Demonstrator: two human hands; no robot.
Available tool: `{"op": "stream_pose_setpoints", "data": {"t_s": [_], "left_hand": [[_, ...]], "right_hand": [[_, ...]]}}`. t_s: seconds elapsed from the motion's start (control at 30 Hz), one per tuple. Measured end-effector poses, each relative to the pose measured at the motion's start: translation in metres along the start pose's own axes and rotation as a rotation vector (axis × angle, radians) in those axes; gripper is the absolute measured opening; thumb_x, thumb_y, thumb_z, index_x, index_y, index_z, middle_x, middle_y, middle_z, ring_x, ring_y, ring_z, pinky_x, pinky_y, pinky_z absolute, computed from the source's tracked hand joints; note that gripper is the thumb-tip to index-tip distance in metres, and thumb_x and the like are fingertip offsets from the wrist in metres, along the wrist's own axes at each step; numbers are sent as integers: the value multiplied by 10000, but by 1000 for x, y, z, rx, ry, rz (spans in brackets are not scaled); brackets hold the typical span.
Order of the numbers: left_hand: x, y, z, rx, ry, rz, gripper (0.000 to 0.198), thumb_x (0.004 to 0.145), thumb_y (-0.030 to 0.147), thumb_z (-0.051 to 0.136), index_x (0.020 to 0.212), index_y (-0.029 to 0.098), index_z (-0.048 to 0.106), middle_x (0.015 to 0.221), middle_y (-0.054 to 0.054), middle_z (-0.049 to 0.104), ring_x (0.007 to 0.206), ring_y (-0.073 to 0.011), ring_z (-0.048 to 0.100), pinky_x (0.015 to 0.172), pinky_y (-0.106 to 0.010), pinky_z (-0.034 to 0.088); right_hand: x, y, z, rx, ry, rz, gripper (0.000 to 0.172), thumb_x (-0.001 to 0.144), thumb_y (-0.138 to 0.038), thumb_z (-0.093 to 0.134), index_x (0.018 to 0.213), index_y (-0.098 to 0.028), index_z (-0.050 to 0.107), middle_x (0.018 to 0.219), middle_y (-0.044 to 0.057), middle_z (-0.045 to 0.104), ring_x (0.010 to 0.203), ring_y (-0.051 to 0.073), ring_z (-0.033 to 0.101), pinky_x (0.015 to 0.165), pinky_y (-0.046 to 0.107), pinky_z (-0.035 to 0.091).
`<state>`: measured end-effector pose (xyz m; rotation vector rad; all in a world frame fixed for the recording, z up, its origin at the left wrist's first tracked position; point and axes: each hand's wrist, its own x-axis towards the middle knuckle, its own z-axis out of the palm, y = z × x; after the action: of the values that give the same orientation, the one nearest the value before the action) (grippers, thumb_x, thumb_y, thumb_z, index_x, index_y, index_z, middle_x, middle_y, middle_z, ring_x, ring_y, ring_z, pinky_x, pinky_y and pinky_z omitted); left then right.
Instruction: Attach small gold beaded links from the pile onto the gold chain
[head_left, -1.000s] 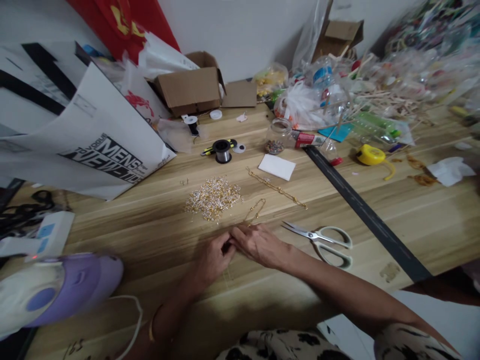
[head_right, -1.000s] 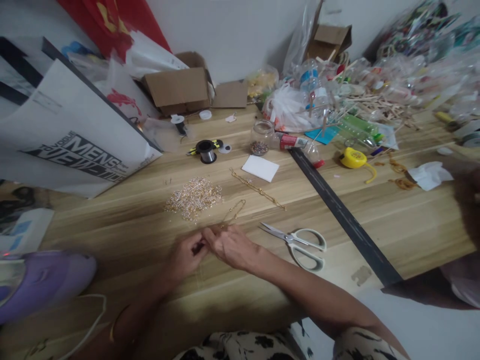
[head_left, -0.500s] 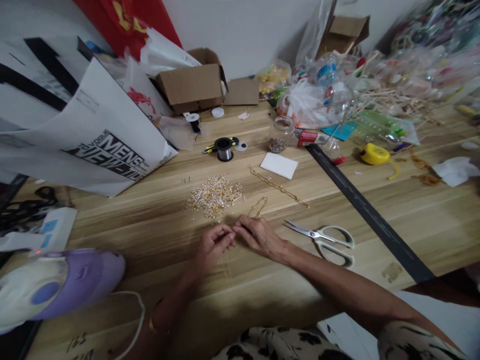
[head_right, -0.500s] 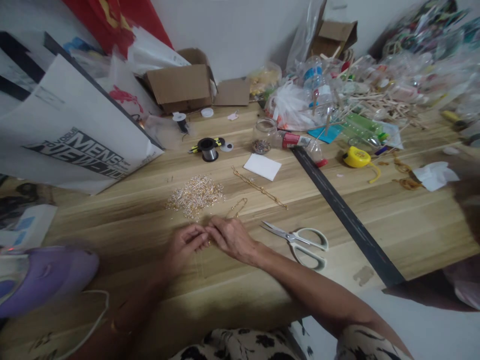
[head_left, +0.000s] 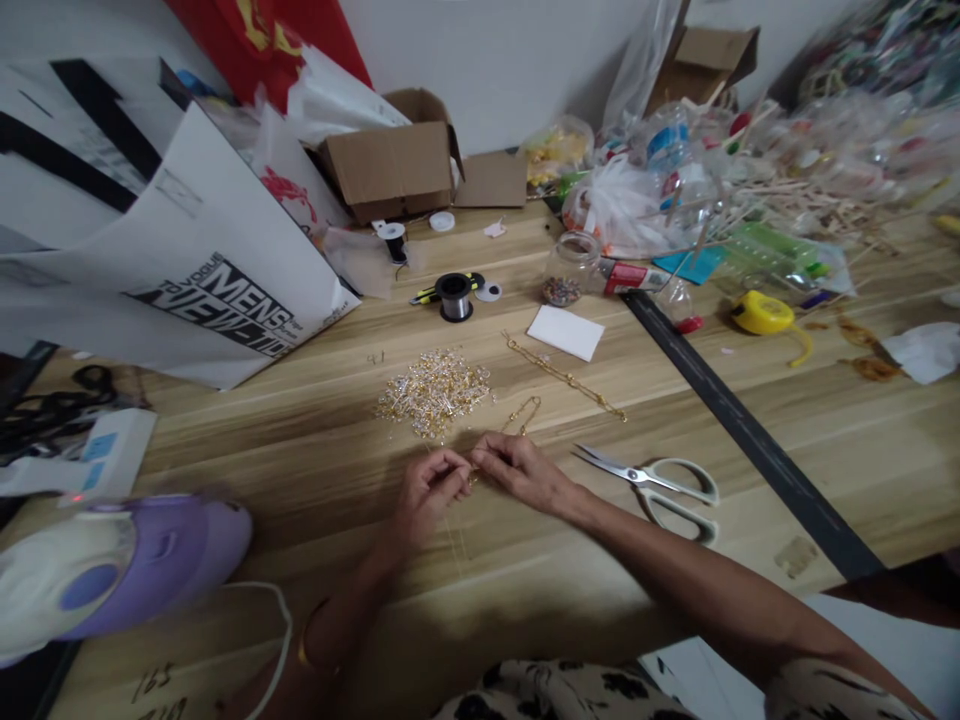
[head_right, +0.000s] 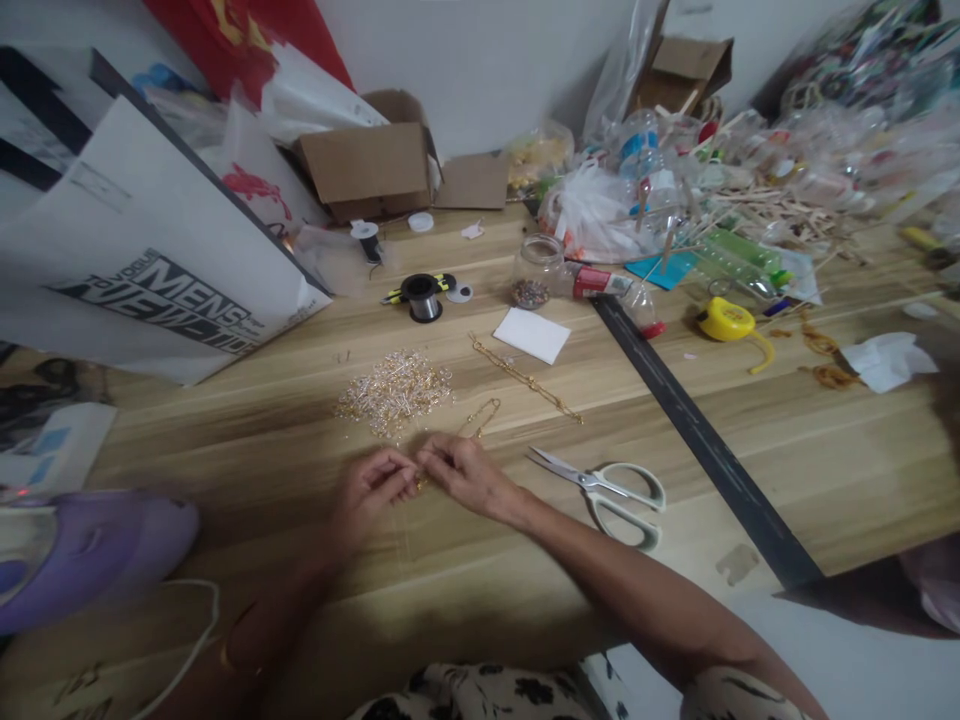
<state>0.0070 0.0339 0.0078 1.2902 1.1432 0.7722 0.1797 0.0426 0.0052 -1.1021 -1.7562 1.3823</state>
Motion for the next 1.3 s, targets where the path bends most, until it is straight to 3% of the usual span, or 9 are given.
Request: {"op": "stream_pose_setpoints", "data": {"t_s": [0.2,0.43,0.7,0.87,1.1,1.3], "left_hand": [[-1,1,0,-4,20,-30,191,753,332,575,684,155,550,569,16,565,519,-92,498,499,-198,378],[-1,-2,0,64,8,23,181,766,319,570,691,157,539,574,12,550,533,-101,497,519,-209,386],[-1,-9,0,181,-32,80,164,795,290,519,694,160,527,594,3,555,552,-115,509,545,-226,386],[-2,-9,-1,160,-72,79,165,802,295,518,703,163,524,619,0,565,577,-116,518,565,-223,394],[0,-6,-2,77,-80,38,178,794,329,542,726,165,535,621,2,572,586,-115,525,571,-225,414],[2,0,-3,-8,-38,-46,221,748,368,599,724,150,572,597,7,580,543,-99,506,526,-211,399]], "right_hand": [[-2,-10,-8,-128,-46,-10,382,970,-376,285,740,-155,496,625,-28,496,577,82,462,590,202,356],[-6,-11,-6,-488,-33,-127,262,943,-370,390,880,-159,531,732,16,587,663,125,542,622,222,358],[-7,0,-2,-672,-7,-341,245,951,-256,351,820,-162,535,692,5,565,577,104,493,589,223,322],[-7,-3,1,-556,19,-358,247,935,-227,365,758,-160,523,673,6,544,584,100,474,594,216,333],[-5,-7,5,-191,44,-186,283,932,-274,383,713,-154,514,605,-29,505,530,73,419,523,180,321],[-3,-8,6,-119,88,-110,273,916,-297,416,708,-144,508,583,-47,447,522,63,374,504,178,288]]}}
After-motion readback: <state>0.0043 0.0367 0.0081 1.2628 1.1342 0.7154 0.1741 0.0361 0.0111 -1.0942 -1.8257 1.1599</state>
